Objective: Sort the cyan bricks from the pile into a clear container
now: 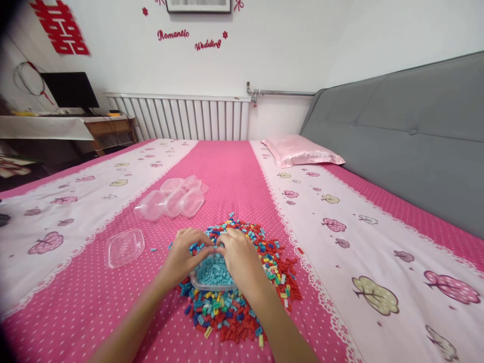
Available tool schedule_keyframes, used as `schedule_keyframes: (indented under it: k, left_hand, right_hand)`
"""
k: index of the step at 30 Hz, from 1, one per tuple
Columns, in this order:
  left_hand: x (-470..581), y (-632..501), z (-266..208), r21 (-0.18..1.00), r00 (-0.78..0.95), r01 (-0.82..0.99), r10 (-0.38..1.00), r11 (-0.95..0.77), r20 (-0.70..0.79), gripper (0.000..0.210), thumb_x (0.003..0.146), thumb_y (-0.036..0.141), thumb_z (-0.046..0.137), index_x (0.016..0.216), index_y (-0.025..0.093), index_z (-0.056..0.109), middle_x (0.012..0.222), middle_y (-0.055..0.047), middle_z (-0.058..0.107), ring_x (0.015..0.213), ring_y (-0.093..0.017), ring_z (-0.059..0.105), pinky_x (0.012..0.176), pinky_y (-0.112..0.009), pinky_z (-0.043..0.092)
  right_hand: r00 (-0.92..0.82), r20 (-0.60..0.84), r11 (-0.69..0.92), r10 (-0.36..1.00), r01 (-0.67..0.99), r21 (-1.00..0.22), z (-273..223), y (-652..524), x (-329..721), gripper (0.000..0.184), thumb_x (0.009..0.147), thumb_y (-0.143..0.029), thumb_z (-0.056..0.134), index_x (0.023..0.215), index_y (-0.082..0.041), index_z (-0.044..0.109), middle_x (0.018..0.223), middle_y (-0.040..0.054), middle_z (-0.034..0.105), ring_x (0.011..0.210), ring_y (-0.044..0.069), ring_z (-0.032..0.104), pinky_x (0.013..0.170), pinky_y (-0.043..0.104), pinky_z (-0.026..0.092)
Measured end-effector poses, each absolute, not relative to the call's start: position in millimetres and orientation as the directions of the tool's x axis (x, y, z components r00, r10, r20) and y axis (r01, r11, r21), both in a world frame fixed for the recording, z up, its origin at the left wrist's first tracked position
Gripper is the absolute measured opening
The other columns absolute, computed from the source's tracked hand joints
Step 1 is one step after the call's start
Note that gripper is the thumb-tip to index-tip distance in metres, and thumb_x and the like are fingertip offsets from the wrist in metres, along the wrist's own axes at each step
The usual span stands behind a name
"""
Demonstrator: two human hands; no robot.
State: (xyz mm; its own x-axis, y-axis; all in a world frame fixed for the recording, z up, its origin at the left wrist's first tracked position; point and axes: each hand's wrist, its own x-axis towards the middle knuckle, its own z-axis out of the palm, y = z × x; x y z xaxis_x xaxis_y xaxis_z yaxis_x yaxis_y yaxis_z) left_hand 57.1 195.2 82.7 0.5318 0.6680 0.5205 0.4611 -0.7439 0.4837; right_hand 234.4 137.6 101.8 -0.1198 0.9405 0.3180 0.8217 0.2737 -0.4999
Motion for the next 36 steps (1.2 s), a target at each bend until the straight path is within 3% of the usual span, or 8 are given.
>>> schedule_keyframes:
  k: [5, 9, 14, 21, 30, 36]
  left_hand:
    - [56.4, 195.0, 84.8, 0.488, 0.539, 0.464, 0.673, -0.739, 0.507, 0.007, 0.087, 0.027, 0.074, 0.083, 0.023, 0.069, 0.088, 0.000, 0.075, 0.086, -0.022, 0.066, 0.085, -0.038, 0.038]
    - [49.3, 199.8, 88.2, 0.509, 0.508, 0.466, 0.690, -0.724, 0.516, 0.011, 0.087, 0.032, 0.073, 0.082, 0.023, 0.070, 0.089, -0.002, 0.076, 0.087, -0.022, 0.067, 0.086, -0.037, 0.041]
    - [42.7, 207.7, 84.7, 0.550, 0.461, 0.496, 0.741, -0.672, 0.489, 0.017, 0.092, 0.035, 0.063, 0.086, 0.021, 0.072, 0.085, -0.004, 0.077, 0.082, -0.023, 0.069, 0.077, -0.034, 0.047]
    - [49.0, 203.4, 82.9, 0.561, 0.570, 0.474, 0.722, -0.679, 0.393, 0.026, 0.094, 0.034, 0.058, 0.076, 0.024, 0.075, 0.079, 0.000, 0.079, 0.075, -0.022, 0.070, 0.081, -0.035, 0.047]
    - [49.0, 202.0, 84.1, 0.569, 0.580, 0.470, 0.722, -0.675, 0.377, 0.025, 0.093, 0.033, 0.058, 0.076, 0.024, 0.074, 0.078, -0.001, 0.079, 0.075, -0.022, 0.069, 0.091, -0.039, 0.045]
    - [48.6, 201.8, 83.6, 0.573, 0.580, 0.473, 0.726, -0.669, 0.369, 0.024, 0.093, 0.031, 0.060, 0.075, 0.025, 0.074, 0.078, 0.000, 0.079, 0.076, -0.022, 0.069, 0.093, -0.039, 0.043]
  right_hand:
    - [-0.119, 0.343, 0.272, 0.932, 0.853, -0.445, 103.0, 136.2, 234.6, 0.012, 0.092, -0.013, 0.062, 0.097, -0.020, 0.070, 0.097, 0.0051, 0.066, 0.095, 0.020, 0.062, 0.083, 0.029, 0.045]
    - [-0.117, 0.249, 0.212, 0.961, 0.892, -0.399, 106.8, 129.3, 235.6, 0.011, 0.092, -0.014, 0.062, 0.094, -0.020, 0.071, 0.096, 0.0057, 0.068, 0.094, 0.020, 0.065, 0.084, 0.028, 0.046]
    - [-0.029, 0.090, 0.051, 0.995, 0.967, -0.249, 111.7, 123.0, 225.9, 0.011, 0.090, -0.014, 0.062, 0.092, -0.019, 0.072, 0.099, 0.0089, 0.071, 0.091, 0.022, 0.069, 0.077, 0.029, 0.048]
    - [-0.025, 0.076, 0.031, 0.997, 0.996, -0.088, 112.5, 122.1, 214.0, 0.018, 0.092, -0.011, 0.057, 0.094, -0.019, 0.073, 0.098, 0.0106, 0.074, 0.089, 0.024, 0.072, 0.071, 0.029, 0.050]
    - [-0.019, 0.004, 0.019, 1.000, 0.995, -0.094, 120.2, 120.4, 214.1, 0.017, 0.092, -0.015, 0.059, 0.100, -0.019, 0.074, 0.098, 0.0133, 0.075, 0.091, 0.026, 0.073, 0.071, 0.030, 0.050]
    - [-0.014, 0.115, 0.045, 0.993, 0.961, -0.274, 126.8, 114.3, 237.2, 0.019, 0.088, -0.018, 0.069, 0.103, -0.028, 0.072, 0.095, 0.0042, 0.075, 0.091, 0.024, 0.071, 0.071, 0.029, 0.045]
